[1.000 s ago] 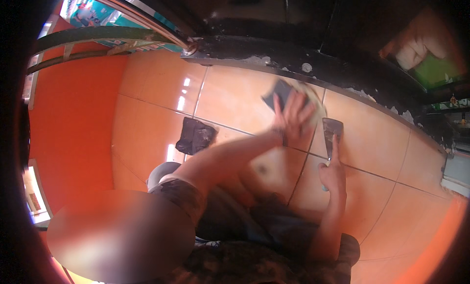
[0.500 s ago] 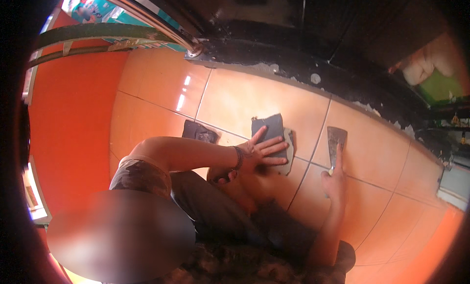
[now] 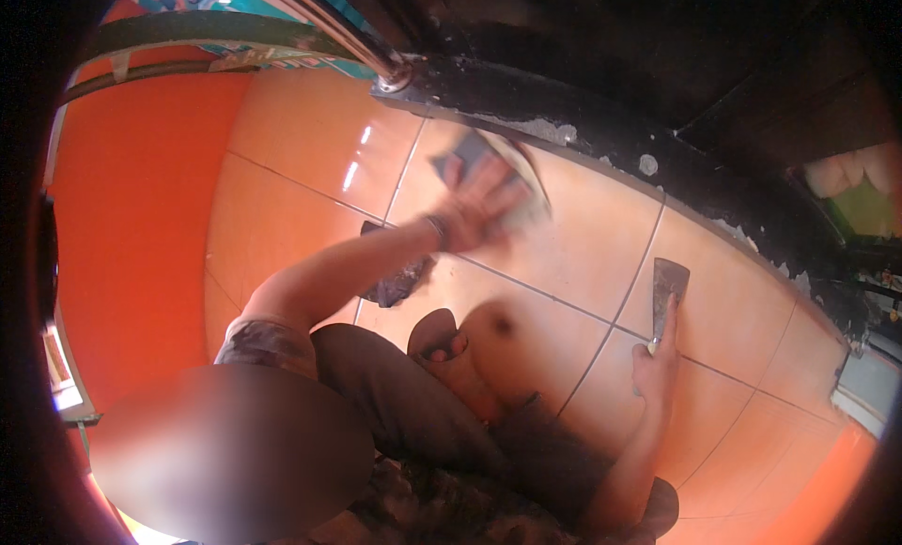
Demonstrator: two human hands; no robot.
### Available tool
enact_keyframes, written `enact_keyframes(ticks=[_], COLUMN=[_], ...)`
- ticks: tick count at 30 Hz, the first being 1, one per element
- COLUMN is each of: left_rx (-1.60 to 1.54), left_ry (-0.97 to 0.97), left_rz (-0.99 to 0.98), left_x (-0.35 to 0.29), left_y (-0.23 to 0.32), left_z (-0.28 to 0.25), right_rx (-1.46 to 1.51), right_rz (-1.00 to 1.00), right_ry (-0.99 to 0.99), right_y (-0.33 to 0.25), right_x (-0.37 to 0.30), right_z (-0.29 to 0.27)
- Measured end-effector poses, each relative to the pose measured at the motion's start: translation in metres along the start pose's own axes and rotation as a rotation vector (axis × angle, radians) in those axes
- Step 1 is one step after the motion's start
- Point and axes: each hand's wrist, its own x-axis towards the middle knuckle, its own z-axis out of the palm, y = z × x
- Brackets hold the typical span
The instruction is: The person sits on the floor and uses a scraper and a cloth to clean the tiled floor. They scrape debris from the grout lines and wipe the surface with a cloth, moving along the base of a nearby shelf.
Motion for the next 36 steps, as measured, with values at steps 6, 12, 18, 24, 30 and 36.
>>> enact_keyframes(ticks=[6,12,18,24,30,36], left_rx=[-0.031,0.012,-0.073,0.054,0.007,-0.093], left_ry=[-0.060,0.307,0.017,0.385,0.374,0.203], left_rz=[0.203,-0.532,0.223,-0.642,-0.664,-0.533], left_x=[-0.081,-0.073,-0.136,-0.092,-0.109,-0.198], left_y=[0.013,-0.087,0.012,-0.105,-0.101,0.004], left_z=[0.017,0.011,0.047,0.023,0.029,0.061], right_rx=[0.004,0.086,0.056,0.160,0.235,-0.109], right_rz=[-0.064,0.139,-0.055,0.002,0.007,-0.055], right_ry=[0.035,-0.018,0.118,0.138,0.197,0.447], right_y=[0.015,-0.036,0.008,0.013,0.010,0.041], right_x=[0.011,-0.006,0.006,0.003,0.000,0.006], right_z=[0.002,0.006,0.013,0.019,0.026,0.037])
